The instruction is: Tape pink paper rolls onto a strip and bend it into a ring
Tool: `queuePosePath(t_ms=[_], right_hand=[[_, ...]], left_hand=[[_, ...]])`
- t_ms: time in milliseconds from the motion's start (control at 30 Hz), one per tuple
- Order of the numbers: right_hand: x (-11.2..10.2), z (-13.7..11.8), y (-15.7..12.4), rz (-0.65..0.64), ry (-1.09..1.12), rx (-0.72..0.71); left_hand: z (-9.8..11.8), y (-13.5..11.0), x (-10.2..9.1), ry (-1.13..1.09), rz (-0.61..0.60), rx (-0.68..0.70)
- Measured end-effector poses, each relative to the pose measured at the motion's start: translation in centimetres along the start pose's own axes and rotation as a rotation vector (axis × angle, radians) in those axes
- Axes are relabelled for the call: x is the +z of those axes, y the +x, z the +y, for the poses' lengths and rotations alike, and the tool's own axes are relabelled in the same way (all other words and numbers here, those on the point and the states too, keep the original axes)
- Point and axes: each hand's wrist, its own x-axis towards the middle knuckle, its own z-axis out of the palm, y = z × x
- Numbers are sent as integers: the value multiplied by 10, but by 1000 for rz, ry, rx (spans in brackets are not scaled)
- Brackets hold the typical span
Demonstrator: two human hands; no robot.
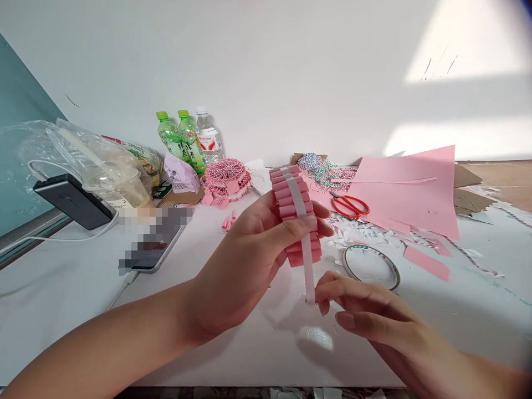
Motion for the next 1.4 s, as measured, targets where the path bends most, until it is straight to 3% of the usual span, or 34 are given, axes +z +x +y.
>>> queuePosePath(t_ms=[200,433,700,933,1100,1233,1400], right_hand=[[-4,10,4,42,55,5],[-1,8,5,133,187,145],[-2,10,5,179,172,92],[-2,8,4,95,-23,-11],[-2,8,4,124,-160,-77],[-2,4,2,40,-62,-119],[-5,-1,-1,-64,131,-64]], left_hand=[[-2,1,-1,-18,-33,44],[1,0,2,-11,-78,30],[-7,0,1,34,-131,-19],[-8,-2,-2,213,6,-54],[-2,-2,-2,164,-14,-80],[1,-1,0,17,-28,-122],[-4,3,1,-74,-15,-91]])
